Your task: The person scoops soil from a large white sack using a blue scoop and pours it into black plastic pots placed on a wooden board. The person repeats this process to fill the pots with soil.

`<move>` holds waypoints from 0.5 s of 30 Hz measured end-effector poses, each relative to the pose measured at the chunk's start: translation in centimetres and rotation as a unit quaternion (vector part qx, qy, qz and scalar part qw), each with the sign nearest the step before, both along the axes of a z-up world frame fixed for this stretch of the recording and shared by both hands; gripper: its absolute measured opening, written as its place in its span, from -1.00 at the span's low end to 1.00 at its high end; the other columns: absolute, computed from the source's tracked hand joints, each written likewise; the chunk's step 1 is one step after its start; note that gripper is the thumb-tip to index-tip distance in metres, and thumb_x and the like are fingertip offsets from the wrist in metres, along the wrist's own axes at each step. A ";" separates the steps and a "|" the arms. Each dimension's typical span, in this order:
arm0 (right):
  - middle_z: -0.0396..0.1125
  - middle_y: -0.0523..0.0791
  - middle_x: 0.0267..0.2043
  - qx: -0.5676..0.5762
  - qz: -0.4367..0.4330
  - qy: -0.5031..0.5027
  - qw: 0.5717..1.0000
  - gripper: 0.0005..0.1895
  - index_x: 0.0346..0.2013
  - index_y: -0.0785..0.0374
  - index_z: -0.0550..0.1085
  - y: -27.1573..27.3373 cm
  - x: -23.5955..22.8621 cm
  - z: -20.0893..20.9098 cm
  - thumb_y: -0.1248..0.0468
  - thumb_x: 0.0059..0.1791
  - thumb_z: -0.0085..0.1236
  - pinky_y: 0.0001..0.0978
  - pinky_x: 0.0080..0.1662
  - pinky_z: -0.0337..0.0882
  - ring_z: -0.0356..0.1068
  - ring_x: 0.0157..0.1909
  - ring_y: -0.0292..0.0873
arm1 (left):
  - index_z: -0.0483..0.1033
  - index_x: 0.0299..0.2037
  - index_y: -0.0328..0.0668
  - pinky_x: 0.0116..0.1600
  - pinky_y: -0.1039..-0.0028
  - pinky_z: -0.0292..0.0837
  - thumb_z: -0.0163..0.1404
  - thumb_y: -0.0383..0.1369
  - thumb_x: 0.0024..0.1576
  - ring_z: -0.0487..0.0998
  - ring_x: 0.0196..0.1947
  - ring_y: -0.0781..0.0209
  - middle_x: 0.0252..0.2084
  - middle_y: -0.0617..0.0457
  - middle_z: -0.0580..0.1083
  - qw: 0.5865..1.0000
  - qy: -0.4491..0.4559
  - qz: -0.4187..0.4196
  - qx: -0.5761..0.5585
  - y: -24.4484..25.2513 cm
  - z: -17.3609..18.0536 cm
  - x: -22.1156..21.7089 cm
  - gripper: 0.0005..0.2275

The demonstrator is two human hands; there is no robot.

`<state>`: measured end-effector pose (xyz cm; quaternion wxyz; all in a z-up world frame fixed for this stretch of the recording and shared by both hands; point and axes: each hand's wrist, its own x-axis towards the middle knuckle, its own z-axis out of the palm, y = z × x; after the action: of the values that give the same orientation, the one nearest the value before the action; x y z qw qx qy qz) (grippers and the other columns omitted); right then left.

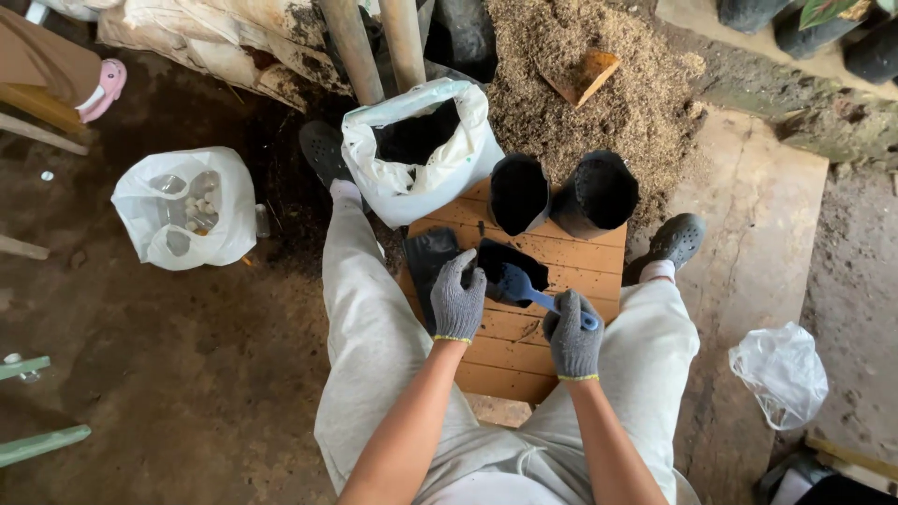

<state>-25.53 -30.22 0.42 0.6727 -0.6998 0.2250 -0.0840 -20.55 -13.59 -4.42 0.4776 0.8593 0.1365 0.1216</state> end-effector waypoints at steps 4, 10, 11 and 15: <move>0.12 -0.09 -0.73 0.048 -0.054 0.012 0.997 -0.60 -0.57 0.19 0.35 -0.2 0.7 2.6 0.18 0.15 -0.01 -0.49 -0.59 0.26 0.20 -0.72 -0.23 | 0.62 0.04 0.11 0.03 0.30 0.56 0.12 -0.35 0.11 0.63 -0.06 0.08 -0.12 0.07 0.59 0.998 -0.047 0.013 -0.033 -0.3 -0.5 -0.2 -0.72; 0.12 -0.09 -0.70 0.031 -0.060 0.013 0.998 -0.61 -0.57 0.21 0.35 -0.1 0.9 0.3 0.21 0.15 -0.02 -0.47 -0.58 0.26 0.24 -0.70 -0.22 | 0.62 0.02 0.06 0.02 0.30 0.55 0.12 -0.31 0.15 0.62 -0.09 0.08 -0.20 0.06 0.59 0.994 -0.081 0.005 -0.070 -0.4 -0.6 -0.2 -0.76; 0.13 -0.10 -0.67 0.025 -0.066 0.020 0.997 -0.64 -0.54 0.23 0.35 0.4 0.8 0.5 0.23 0.14 -0.04 -0.45 -0.57 0.28 0.25 -0.69 -0.21 | 0.63 0.02 0.07 0.00 0.34 0.55 0.10 -0.28 0.18 0.62 -0.12 0.13 -0.24 0.09 0.59 0.992 -0.093 0.007 -0.086 -0.1 -0.6 -0.4 -0.78; 0.02 -0.11 -0.77 0.024 -0.007 0.012 1.000 -0.55 -0.63 0.17 0.32 -0.1 2.4 2.9 0.16 0.16 -0.02 -0.51 -0.62 0.16 0.16 -0.74 -0.28 | 0.56 0.13 -0.10 0.26 0.21 0.40 -0.01 -0.23 0.26 0.51 0.15 -0.04 0.07 -0.13 0.54 0.981 -0.051 0.016 -0.188 0.0 -0.8 -0.2 -0.70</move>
<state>-23.15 -30.34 3.35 0.6861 -0.6826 0.2402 -0.0752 -20.71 -13.57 -5.24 0.6350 0.7446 0.1456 0.1454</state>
